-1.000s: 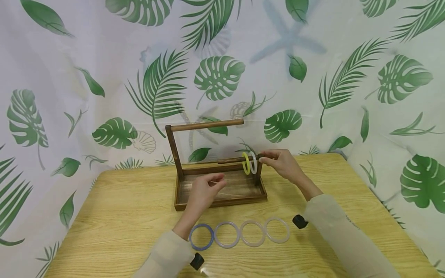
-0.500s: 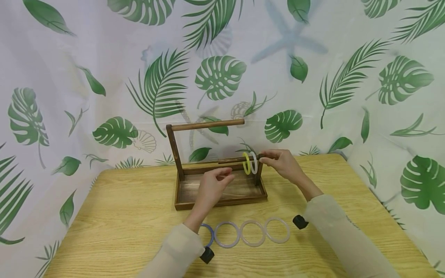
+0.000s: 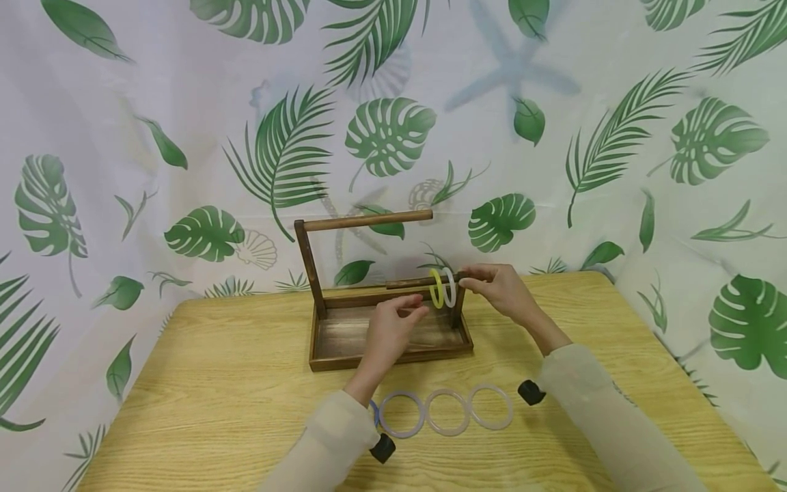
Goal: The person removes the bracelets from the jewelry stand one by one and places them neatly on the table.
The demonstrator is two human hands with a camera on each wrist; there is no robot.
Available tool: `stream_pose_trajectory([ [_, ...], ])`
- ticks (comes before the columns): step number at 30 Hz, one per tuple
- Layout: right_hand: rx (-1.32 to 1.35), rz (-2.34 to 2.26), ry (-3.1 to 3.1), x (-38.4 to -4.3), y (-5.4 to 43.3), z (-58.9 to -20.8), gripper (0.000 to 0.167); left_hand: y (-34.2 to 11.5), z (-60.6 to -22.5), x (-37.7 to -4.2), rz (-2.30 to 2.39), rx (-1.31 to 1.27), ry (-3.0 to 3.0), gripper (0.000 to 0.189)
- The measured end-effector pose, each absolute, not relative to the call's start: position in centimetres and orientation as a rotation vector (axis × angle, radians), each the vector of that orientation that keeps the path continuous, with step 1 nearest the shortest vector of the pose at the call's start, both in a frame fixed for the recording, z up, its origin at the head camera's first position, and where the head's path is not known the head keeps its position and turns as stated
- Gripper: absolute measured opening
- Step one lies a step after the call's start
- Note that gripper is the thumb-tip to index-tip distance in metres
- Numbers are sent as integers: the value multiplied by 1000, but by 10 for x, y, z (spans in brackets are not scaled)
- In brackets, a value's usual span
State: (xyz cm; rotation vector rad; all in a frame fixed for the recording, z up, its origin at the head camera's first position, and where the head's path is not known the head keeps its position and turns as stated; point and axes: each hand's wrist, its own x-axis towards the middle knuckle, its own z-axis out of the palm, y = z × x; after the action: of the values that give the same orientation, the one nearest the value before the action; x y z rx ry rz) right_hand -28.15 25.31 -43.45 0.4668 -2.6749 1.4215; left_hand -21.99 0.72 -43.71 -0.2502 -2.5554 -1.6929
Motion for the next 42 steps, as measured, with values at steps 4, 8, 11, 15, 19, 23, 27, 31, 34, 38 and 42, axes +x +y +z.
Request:
stream_pose_trajectory([
  [4,470,1412,-2674,-281,253,-435,39,13,-440,-223,-1691,-259,-2531,30],
  [8,469,1417,-2666,-280,253,-434,40,20,-442,-225,-1708,-279,-2487,31],
  [11,469,1428,-2660,-279,253,-433,40,24,-445,-227,-1710,-274,-2466,33],
  [15,474,1433,-2654,-278,252,-431,39,30,-447,-230,-1700,-254,-2461,34],
  [19,466,1432,-2657,-278,252,-432,39,33,-449,-231,-1724,-230,-2457,36],
  [23,460,1431,-2660,-280,253,-434,39,35,-452,-232,-1745,-221,-2448,36],
  [27,464,1426,-2658,-280,253,-435,39,37,-453,-234,-1748,-218,-2440,34],
  [31,460,1422,-2659,-281,253,-435,39,39,-453,-236,-1737,-199,-2438,30],
  [34,457,1431,-2661,-280,253,-434,39,41,-453,-236,-1727,-191,-2433,29],
  [38,457,1439,-2661,-279,253,-433,39,43,-453,-237,-1724,-191,-2421,28],
  [42,462,1434,-2655,-280,253,-435,39,46,-453,-237,-1730,-203,-2411,28],
])
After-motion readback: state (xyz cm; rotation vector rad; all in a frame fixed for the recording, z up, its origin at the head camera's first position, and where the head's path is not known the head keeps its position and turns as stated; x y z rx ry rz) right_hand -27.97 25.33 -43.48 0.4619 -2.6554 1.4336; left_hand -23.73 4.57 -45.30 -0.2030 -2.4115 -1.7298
